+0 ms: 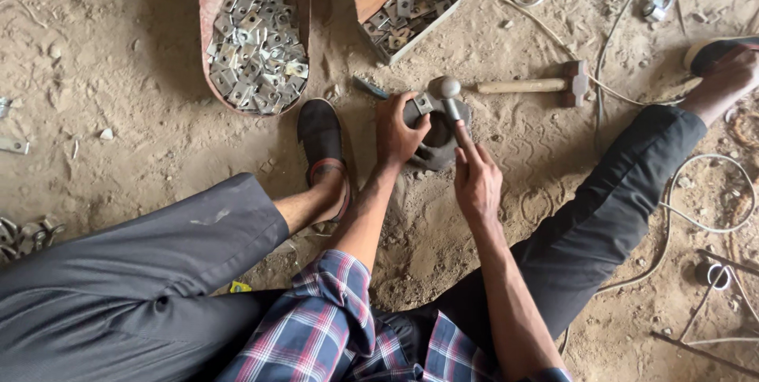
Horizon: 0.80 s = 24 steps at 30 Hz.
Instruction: The person sits on the ground and repeatedly hammers small metal parts placed on a metal anvil. They pick up individual parts from a nearby container, position them on the anvil, and strike them with a hammer to shape or flatten them.
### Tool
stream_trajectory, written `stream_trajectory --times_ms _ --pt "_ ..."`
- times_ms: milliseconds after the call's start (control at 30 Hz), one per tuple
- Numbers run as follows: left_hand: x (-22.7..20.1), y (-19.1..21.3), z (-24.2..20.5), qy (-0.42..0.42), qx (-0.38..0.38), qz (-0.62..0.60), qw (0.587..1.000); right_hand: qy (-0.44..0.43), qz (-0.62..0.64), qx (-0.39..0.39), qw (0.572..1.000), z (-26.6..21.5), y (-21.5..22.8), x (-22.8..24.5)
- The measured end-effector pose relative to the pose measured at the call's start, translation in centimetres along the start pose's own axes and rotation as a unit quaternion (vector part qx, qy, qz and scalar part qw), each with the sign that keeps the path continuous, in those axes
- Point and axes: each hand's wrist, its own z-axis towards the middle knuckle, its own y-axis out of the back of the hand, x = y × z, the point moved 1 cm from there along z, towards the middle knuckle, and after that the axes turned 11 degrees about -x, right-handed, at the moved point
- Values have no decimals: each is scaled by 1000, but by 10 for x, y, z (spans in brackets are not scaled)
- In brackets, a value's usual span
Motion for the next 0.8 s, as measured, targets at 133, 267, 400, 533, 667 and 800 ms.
stream_trajectory --times_ms 133,267,400,533,667,800 --pt "-3 5 -2 -11 -26 -17 999 17 11 -6 1000 3 14 11" --pt "-1 0 0 10 -26 -30 999 1 6 52 999 6 11 19" --pt "2 0 -3 -6 -27 -10 1000 -25 24 40 999 3 22 26" --pt "2 -1 -2 -2 -19 -13 1000 -89 14 62 994 7 29 18" --pt "3 -3 -3 10 -11 -7 1000 -34 70 33 996 4 29 0" --pt "3 -3 -4 -25 -18 -16 999 -50 48 117 991 7 19 -22"
